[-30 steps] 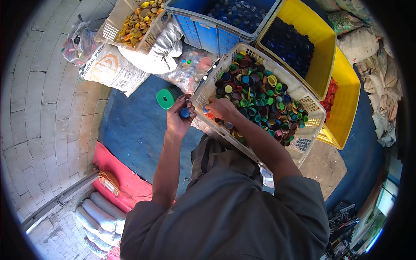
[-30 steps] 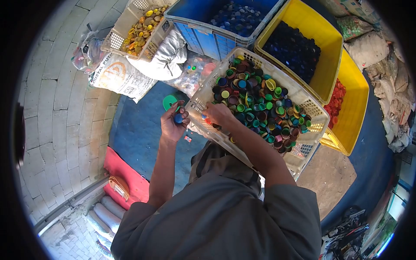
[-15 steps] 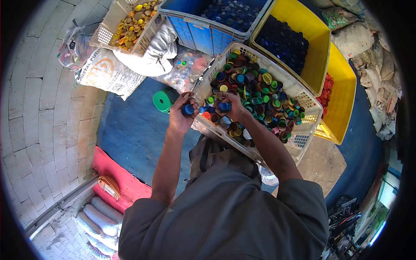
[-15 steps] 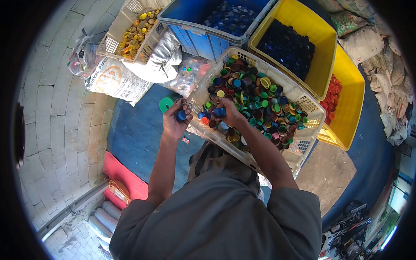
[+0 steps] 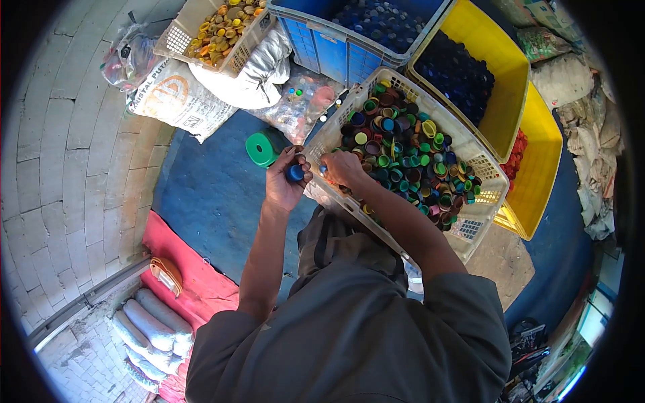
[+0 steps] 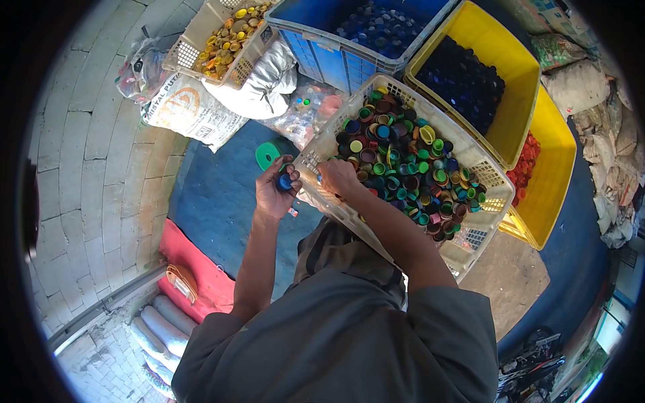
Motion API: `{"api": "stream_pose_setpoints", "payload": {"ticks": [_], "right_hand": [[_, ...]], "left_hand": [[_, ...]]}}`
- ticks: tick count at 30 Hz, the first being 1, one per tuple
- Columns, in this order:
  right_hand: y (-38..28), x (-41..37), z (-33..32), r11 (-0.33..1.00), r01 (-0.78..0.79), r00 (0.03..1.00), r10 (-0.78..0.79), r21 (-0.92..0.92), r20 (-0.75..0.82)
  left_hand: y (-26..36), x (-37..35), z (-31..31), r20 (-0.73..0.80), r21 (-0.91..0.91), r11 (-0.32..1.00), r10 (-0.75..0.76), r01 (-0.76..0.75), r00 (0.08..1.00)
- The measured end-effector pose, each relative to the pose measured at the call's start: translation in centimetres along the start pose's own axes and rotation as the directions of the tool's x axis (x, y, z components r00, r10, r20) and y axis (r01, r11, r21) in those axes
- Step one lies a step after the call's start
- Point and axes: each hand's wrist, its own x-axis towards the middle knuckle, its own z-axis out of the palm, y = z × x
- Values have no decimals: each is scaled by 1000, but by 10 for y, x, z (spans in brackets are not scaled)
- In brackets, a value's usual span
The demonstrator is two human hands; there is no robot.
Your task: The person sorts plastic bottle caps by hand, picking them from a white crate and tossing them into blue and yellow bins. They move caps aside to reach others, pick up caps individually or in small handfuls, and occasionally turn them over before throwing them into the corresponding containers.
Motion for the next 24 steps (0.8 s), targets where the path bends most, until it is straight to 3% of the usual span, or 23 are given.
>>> {"api": "stream_pose_setpoints", "payload": {"ticks": [3,6,7,10,11,14,17,20,23,24], "right_hand": [[18,-8,-6,968,169,985,-157,186,-74],[34,-23,-21,862,194,978,-130,469,-164],[30,-34,-38,664,-138,990,86,735,108],[58,-48,-46,263,-155,987,74,952,140],[63,-52,-47,69,-148,988,53,986,145],[48,-67,-69,-278,-157,984,33,948,173],[49,-53,-55,-406,-252,967,-61,879,249],[30,-38,-46,-438,-271,957,-23,857,291],[31,-7,-19,31,-256,967,20,966,256],[25,-5,-18,402,-90,996,30,911,84]], "left_hand": [[-1,1,0,-23,11,1000,-6,7,1000],[-2,2,4,-30,-14,1000,-13,13,999],[-2,3,4,-25,-19,1000,-14,14,1000],[-4,4,4,-21,-23,1000,-10,9,1000],[-4,4,4,-20,-20,1000,-8,8,1000],[-5,4,2,-33,-48,999,-23,21,999],[-6,4,1,-24,-44,999,-15,14,1000],[-5,3,2,-20,-57,998,-13,11,1000],[-5,2,0,-30,-61,998,-9,7,1000],[-4,2,0,-33,-62,998,-5,3,999]]}}
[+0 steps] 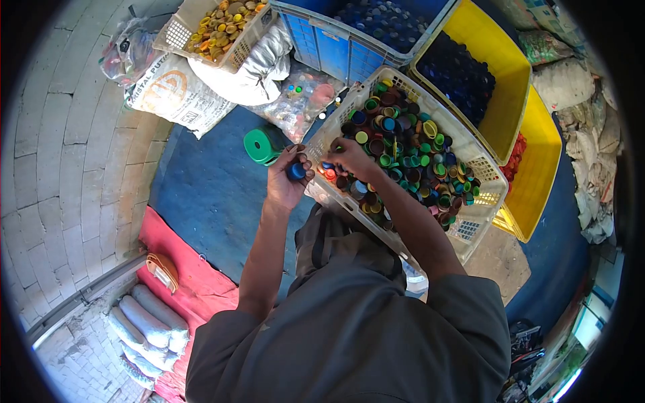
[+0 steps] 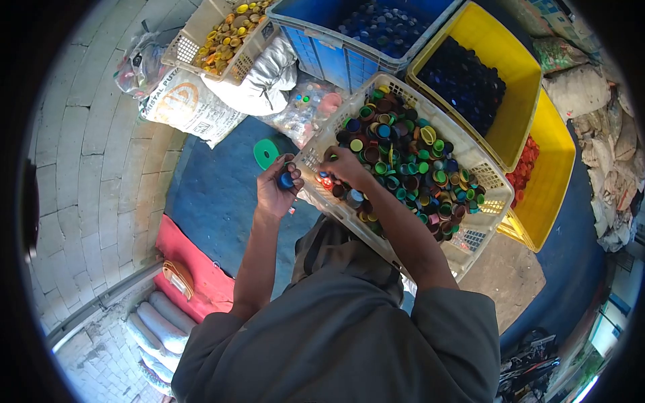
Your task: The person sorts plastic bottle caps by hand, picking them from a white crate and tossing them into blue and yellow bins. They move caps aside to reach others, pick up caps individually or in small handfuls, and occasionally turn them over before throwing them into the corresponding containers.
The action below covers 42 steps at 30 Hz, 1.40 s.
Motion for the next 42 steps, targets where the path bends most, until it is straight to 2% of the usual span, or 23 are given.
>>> {"api": "stream_pose_setpoints", "payload": {"ticks": [1,2,4,6,9,12,18,21,24,26,27,29,30,32,33,34,35,39,42], "right_hand": [[-1,1,5,916,156,985,-174,-369,-16],[-1,1,10,679,267,941,-338,-684,32],[-5,2,22,536,166,976,-207,-827,62],[-3,6,30,332,68,996,-74,-941,46],[0,3,34,248,82,991,-125,-965,53],[-11,3,37,242,64,997,35,-968,75],[2,16,37,55,149,988,-43,-987,147],[-5,10,25,159,225,974,-77,-961,215],[-13,-4,22,87,219,975,-57,-972,215],[-4,-8,15,237,196,977,-132,-951,168],[-4,-10,12,311,192,975,-169,-931,144],[-6,-19,0,582,202,948,-318,-788,8],[-11,-28,-6,693,221,924,-373,-686,-79],[-31,-52,-17,939,180,930,-260,-292,-260],[-41,-66,-21,983,168,922,-181,-69,-341],[-50,-78,-26,973,170,911,-94,159,-400],[-54,-90,-31,876,231,922,-58,424,-382],[-53,-129,-45,746,301,892,-1,594,-452],[-50,-154,-55,688,391,838,9,612,-546]], "left_hand": [[0,-1,0,-3,-2,1000,3,-3,1000],[-1,-1,0,-5,-4,1000,3,-3,1000],[-3,0,-1,-3,-5,1000,1,-1,1000],[-3,1,-2,3,10,1000,1,-1,1000],[-4,2,-4,4,36,999,-4,4,1000],[-3,1,-5,-9,29,1000,-12,12,1000],[-2,1,0,-33,30,999,-31,32,999],[0,5,4,-25,47,998,-33,35,999],[-2,9,7,-31,70,996,-45,47,998],[-4,12,10,-42,87,994,-57,60,997],[-5,13,11,-21,139,989,-44,46,999],[-5,15,14,25,243,970,-16,10,1000],[-6,14,19,9,409,912,12,-15,1000],[-13,15,34,9,695,717,70,-56,998],[-23,23,33,159,866,446,182,-225,970],[-28,26,41,475,860,80,237,-504,848],[-36,26,49,546,822,63,195,-566,815],[-65,22,102,734,679,-83,51,-729,678],[-84,28,126,737,658,-118,-101,-744,668]]}}
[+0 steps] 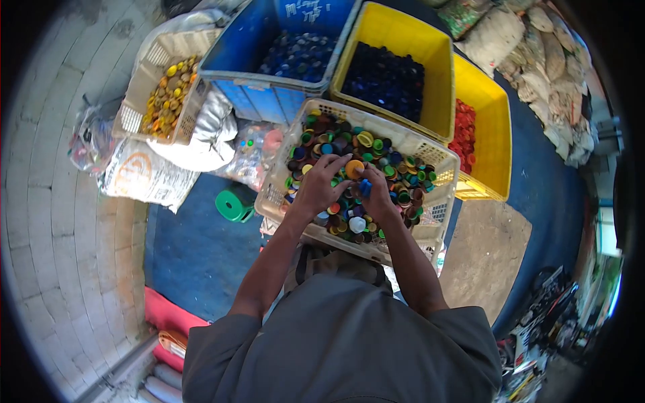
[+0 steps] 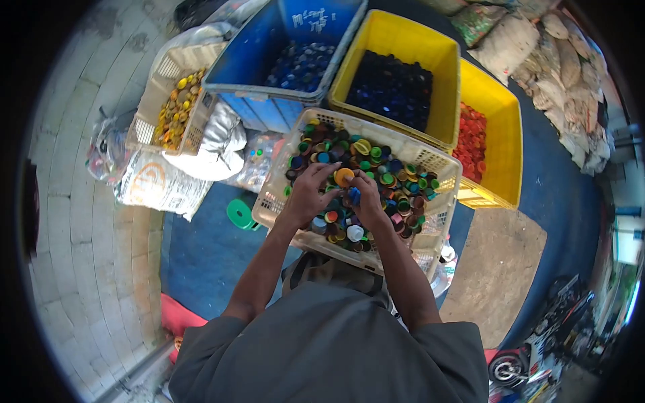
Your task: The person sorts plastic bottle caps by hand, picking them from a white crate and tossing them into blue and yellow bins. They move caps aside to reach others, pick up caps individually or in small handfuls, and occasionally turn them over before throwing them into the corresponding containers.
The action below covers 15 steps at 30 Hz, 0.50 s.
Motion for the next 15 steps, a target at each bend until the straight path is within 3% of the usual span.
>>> {"api": "stream_pose_setpoints", "payload": {"ticks": [1,5,8,11,12,14,15], "right_hand": [[-1,-3,-8,1000,14,1000,-14,-3,7],[1,-16,-23,998,64,998,-64,1,-29],[-6,-29,-20,979,53,994,-32,198,-107],[-4,-23,-46,904,-88,996,72,418,54],[-8,-23,-48,873,-118,991,76,473,107],[-8,-22,-50,823,-124,992,111,555,57],[-6,-21,-46,828,-91,993,116,553,-10]], "left_hand": [[3,6,5,36,124,988,87,-91,996],[11,22,31,181,120,984,105,-128,978],[4,29,45,144,32,968,240,-247,960],[2,32,52,93,-242,947,239,-211,967],[9,33,49,194,-419,908,68,20,979],[27,31,40,466,-625,614,-203,483,861],[13,29,51,428,-723,494,-227,482,875]]}}
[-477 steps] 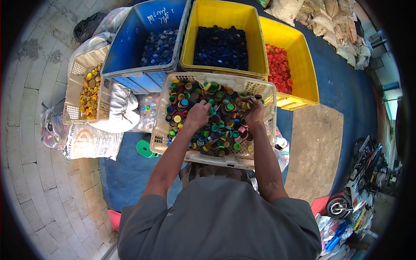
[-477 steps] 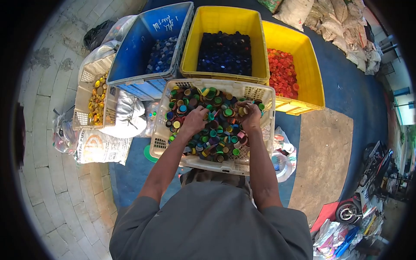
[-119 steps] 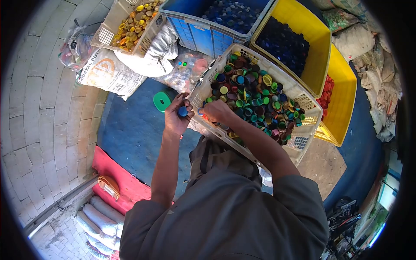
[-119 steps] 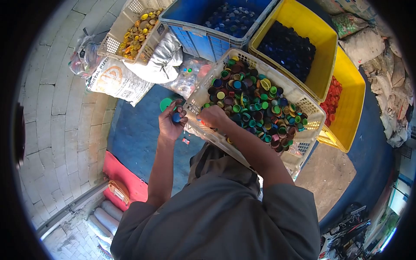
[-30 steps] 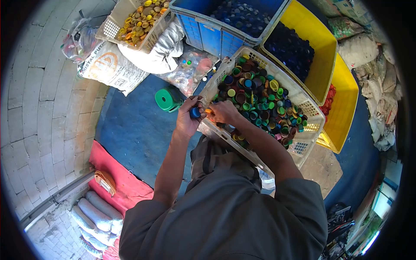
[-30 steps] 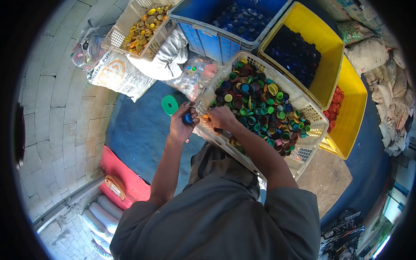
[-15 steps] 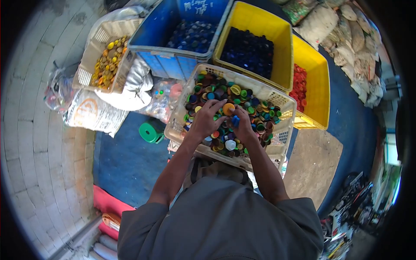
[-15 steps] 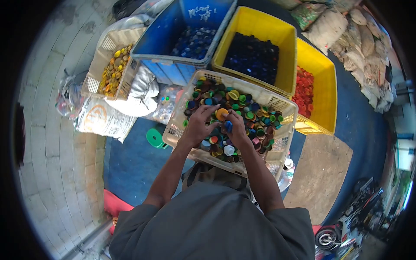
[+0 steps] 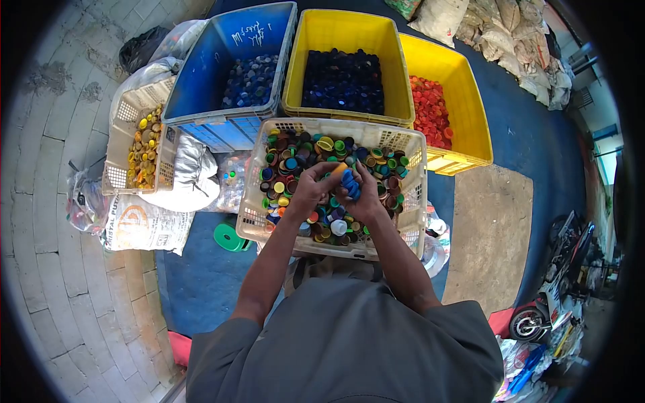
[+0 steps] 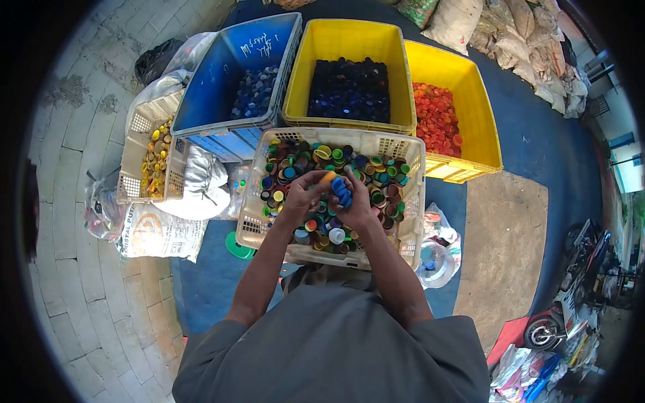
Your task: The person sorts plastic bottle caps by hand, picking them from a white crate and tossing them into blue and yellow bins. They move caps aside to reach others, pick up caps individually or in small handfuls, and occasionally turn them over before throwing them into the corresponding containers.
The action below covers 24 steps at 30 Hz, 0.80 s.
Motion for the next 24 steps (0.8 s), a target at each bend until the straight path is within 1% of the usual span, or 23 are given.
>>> {"api": "stream_pose_setpoints", "payload": {"ticks": [1,3,5,6,9,12,15,16,19,22,24], "right_hand": [[2,1,2,1000,30,998,-30,-5,-58],[2,3,1,999,5,998,-2,44,-67],[3,3,5,997,-6,997,12,81,-75],[4,5,2,998,0,998,4,68,-66],[4,9,-5,998,41,998,-40,41,-42],[2,5,2,994,103,994,-102,26,-47],[5,2,19,977,192,979,-184,97,-87],[6,4,19,972,200,979,-196,125,-48],[12,4,36,953,256,966,-247,161,-73],[25,26,28,933,320,945,-304,164,-117],[35,43,21,930,331,939,-307,162,-154]], "left_hand": [[-3,2,0,-5,-127,991,-29,28,1000],[-8,3,-3,-14,-376,924,-84,73,996],[-10,3,-4,-65,-477,871,-169,118,984],[-10,4,-5,-85,-527,839,-210,135,974],[-15,6,-8,-163,-561,822,-221,94,961],[-33,13,-19,-324,-683,730,-299,-3,897],[-43,14,-18,-398,-744,660,-316,-102,861],[-47,15,-21,-385,-748,653,-281,-119,879],[-43,10,-16,-295,-838,519,-170,-168,940],[-38,10,-5,-394,-840,468,-182,-273,901],[-43,13,-11,-420,-827,480,-182,-293,889]]}}
